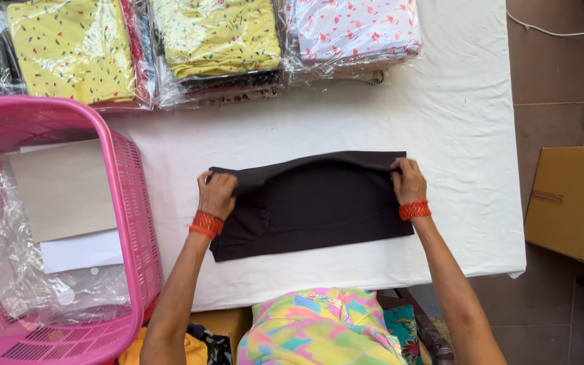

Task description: The person folds a white patterned cloth and places it into a clear plastic bag, then stacks it with other packaged items. They then fold a black t-shirt and a yellow t-shirt by hand on the table.

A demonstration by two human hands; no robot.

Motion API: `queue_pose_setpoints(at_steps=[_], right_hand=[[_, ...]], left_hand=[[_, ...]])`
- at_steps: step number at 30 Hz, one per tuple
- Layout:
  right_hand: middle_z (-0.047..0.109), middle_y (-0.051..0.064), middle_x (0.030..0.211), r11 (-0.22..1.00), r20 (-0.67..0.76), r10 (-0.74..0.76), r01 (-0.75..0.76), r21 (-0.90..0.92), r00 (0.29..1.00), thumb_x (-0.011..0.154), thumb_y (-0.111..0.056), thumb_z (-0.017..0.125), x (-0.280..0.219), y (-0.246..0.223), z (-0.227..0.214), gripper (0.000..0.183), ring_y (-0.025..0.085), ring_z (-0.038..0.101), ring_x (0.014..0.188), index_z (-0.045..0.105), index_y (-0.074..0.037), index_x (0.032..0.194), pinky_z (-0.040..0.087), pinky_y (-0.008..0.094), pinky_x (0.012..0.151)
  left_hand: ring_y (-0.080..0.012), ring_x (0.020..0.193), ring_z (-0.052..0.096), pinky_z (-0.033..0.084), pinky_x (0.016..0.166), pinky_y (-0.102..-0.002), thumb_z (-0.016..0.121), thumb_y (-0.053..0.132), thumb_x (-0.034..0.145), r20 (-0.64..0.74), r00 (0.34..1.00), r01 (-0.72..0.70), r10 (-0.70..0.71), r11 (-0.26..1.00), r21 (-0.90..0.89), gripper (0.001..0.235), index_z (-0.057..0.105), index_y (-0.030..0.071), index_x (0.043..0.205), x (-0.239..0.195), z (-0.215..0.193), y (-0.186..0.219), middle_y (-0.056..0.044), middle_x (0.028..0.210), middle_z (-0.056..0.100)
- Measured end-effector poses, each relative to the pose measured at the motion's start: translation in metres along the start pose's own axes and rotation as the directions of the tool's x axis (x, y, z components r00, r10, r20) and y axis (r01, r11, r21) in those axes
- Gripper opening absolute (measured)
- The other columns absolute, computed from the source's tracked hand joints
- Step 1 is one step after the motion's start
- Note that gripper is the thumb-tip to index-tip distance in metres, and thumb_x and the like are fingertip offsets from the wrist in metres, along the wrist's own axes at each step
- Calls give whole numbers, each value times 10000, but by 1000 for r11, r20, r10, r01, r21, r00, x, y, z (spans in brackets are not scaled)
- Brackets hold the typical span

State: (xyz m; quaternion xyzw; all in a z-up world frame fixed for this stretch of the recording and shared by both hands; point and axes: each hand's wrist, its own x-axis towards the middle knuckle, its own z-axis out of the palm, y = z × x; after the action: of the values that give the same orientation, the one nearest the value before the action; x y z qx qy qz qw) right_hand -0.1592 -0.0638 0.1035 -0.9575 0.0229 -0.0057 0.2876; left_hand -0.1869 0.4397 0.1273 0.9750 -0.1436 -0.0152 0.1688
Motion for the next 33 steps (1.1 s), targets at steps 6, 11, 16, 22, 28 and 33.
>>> queue_pose_setpoints(at_steps=[6,11,16,22,28,33], right_hand=[[656,151,1213,998,-16,-63,63,0,998,878,90,657,-50,20,5,222,320,702,981,628,-30,1062,593,388,758],[659,142,1250,996,-14,-74,73,-43,997,897,71,669,-51,12,1,194,299,710,905,646,-43,1052,593,377,706],[692,111,1232,997,-58,-24,19,-81,998,918,36,684,-24,-14,-15,170,260,714,817,668,-58,1058,589,381,685],[535,116,1371,494,348,307,-461,737,886,971,10,505,2,-10,10,167,248,742,903,432,-86,1085,658,376,704],[543,195,1437,795,16,52,-51,605,999,996,86,559,-21,-1,27,220,262,573,1334,437,-54,1115,557,365,1027],[573,182,1430,835,-108,17,45,548,994,981,110,596,-34,-9,19,262,265,576,1342,499,-53,1162,522,363,1078]], left_hand=[[-210,960,659,366,1082,-518,769,-54,666,32,999,6,-6,1000,-3,344,594,118,907,-67,29,17,-16,887,657],[-216,893,672,378,1087,-512,767,-41,722,50,997,53,-52,998,-23,302,600,104,927,-74,32,27,-19,839,669],[-268,832,676,416,1054,-480,725,-38,790,2,983,182,-183,974,-136,264,613,74,1000,-67,32,27,-67,800,688],[-348,861,679,458,926,-453,731,55,862,135,925,366,-355,927,-76,250,648,113,1090,-61,25,33,-123,851,715],[-330,997,672,443,826,-490,877,476,704,466,852,175,-237,969,173,495,712,144,1032,11,-24,112,-95,998,700],[-327,1052,662,548,832,-450,814,410,757,32,972,-225,233,960,-165,772,512,32,1359,101,58,216,-142,1142,652]])
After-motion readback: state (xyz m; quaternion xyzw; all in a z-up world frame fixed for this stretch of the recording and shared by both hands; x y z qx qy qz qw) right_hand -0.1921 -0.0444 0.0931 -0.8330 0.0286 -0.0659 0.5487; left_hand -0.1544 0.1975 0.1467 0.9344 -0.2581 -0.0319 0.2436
